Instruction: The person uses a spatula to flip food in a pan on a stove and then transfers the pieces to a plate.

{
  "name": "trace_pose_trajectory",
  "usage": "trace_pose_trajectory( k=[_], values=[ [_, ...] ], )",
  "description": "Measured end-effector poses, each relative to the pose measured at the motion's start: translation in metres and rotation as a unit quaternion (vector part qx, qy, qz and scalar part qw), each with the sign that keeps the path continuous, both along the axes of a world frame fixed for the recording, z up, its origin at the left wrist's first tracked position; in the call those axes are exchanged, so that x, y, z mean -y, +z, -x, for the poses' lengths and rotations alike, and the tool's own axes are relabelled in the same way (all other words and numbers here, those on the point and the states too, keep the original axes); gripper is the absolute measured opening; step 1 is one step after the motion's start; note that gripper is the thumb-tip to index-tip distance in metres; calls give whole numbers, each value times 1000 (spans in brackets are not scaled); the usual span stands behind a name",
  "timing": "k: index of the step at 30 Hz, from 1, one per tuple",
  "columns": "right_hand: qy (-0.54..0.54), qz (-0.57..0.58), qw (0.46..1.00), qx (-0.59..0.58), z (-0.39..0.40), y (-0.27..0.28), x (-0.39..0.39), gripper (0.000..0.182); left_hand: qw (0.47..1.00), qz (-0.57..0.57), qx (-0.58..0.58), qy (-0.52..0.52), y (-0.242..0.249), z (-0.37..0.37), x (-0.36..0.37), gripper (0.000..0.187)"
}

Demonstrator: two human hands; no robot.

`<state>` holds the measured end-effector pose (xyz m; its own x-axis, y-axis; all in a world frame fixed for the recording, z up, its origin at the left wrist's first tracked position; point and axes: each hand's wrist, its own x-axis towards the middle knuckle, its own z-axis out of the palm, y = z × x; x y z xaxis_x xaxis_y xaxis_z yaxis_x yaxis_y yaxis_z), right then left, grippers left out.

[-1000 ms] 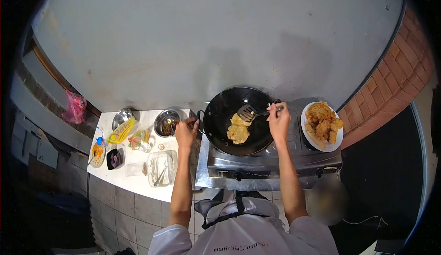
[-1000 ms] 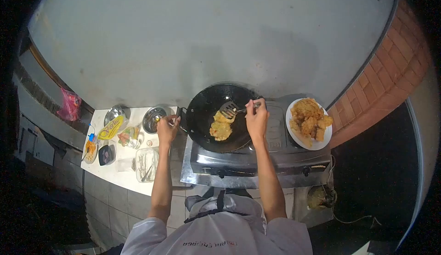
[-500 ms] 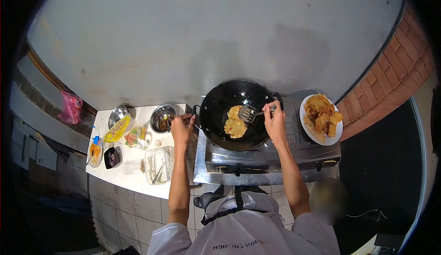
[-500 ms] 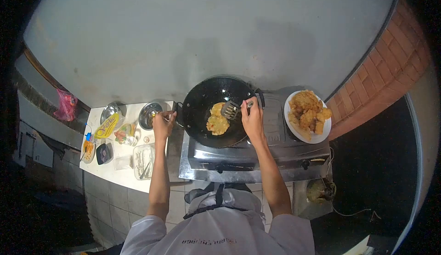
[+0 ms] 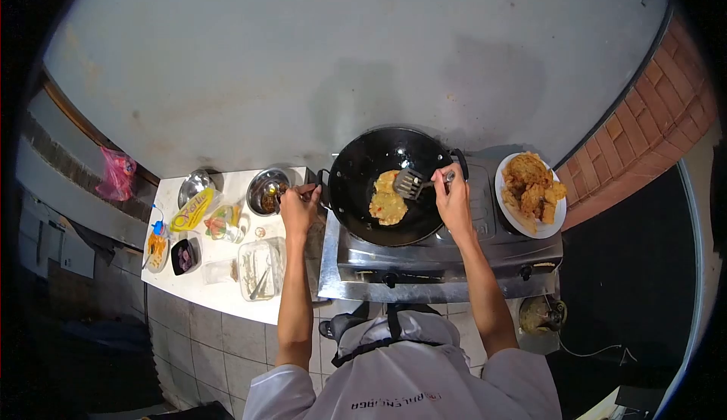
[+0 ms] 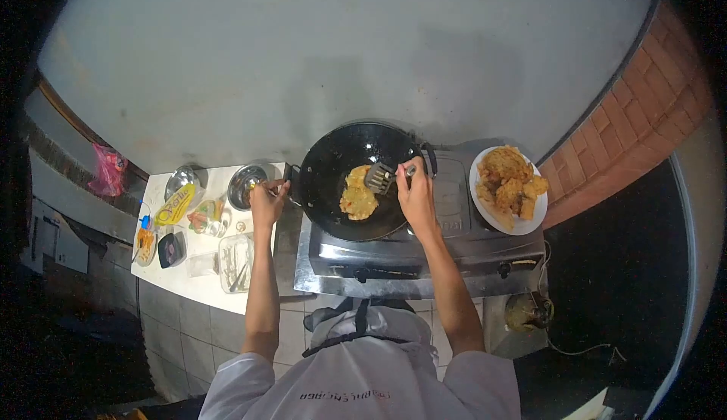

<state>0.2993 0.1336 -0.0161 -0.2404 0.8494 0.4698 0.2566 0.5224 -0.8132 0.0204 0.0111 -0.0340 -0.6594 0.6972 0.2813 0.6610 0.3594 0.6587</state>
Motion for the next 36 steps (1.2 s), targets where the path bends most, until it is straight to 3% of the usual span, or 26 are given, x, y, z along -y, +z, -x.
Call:
trace_pose_trajectory(
  k=[12,14,21,29,36],
  values=[
    [-8,2,1000,-24,-9,21,-4,9,1000,3,24,9,-4,1,3,26],
    [20,-50,998,40,-13,33,-6,10,1000,2,22,8,-3,0,2,26],
    [72,-48,987,136,-7,47,-4,13,1000,-3,11,-5,2,-2,4,26],
    [62,-24,991,112,3,32,-12,14,1000,6,13,-17,12,-3,5,25],
    [49,28,998,25,14,8,-16,12,1000,15,13,-6,4,1,4,25]
  ],
)
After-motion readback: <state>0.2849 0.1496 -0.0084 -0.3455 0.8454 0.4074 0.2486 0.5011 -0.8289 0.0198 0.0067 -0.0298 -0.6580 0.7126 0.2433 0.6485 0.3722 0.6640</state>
